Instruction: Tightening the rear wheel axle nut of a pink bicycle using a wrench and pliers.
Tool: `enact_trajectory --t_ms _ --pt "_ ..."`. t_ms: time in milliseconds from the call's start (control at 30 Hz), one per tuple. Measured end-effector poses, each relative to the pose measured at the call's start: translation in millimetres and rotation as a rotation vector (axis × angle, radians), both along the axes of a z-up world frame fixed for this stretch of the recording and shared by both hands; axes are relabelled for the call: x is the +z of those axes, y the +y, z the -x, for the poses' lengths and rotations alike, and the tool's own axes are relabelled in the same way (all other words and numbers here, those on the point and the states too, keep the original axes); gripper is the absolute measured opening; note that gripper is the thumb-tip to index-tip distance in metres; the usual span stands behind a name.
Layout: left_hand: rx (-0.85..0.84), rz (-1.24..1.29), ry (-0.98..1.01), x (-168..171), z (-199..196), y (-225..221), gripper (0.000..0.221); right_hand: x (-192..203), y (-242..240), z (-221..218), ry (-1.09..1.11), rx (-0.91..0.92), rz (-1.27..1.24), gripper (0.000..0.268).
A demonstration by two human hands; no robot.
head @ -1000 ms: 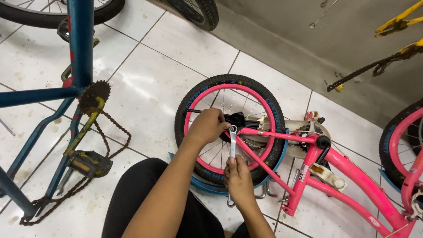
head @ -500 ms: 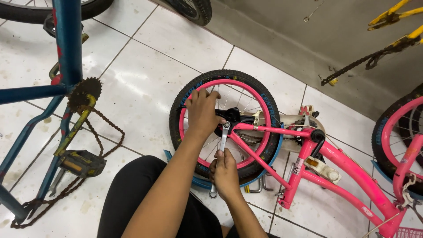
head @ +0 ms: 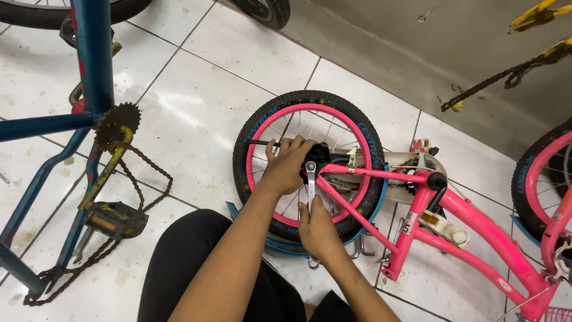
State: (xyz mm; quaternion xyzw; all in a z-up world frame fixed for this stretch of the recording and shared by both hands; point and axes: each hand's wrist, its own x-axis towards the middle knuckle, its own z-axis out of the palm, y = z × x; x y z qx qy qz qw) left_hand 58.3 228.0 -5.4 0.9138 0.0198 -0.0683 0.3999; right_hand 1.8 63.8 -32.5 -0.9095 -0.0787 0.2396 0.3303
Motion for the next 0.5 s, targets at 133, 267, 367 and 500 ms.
enact_trajectory --t_ms 133,267,367,500 --pt "0.015 0.012 -0.025 -2 -1 4 0.075 37 -4 -6 0.028 0.084 0.089 0.034" --pt "-0.001 -0.021 -0.029 -4 -5 5 0.07 57 -28 -37 -0.034 0.227 0.299 0.026" --pt "-0.001 -0.016 -0.016 6 -2 2 0.071 69 -38 -66 -0.04 0.345 0.442 0.027" --pt "0.009 -0.005 0.008 13 -2 2 0.075 115 -25 -93 -0.116 0.458 0.713 0.032"
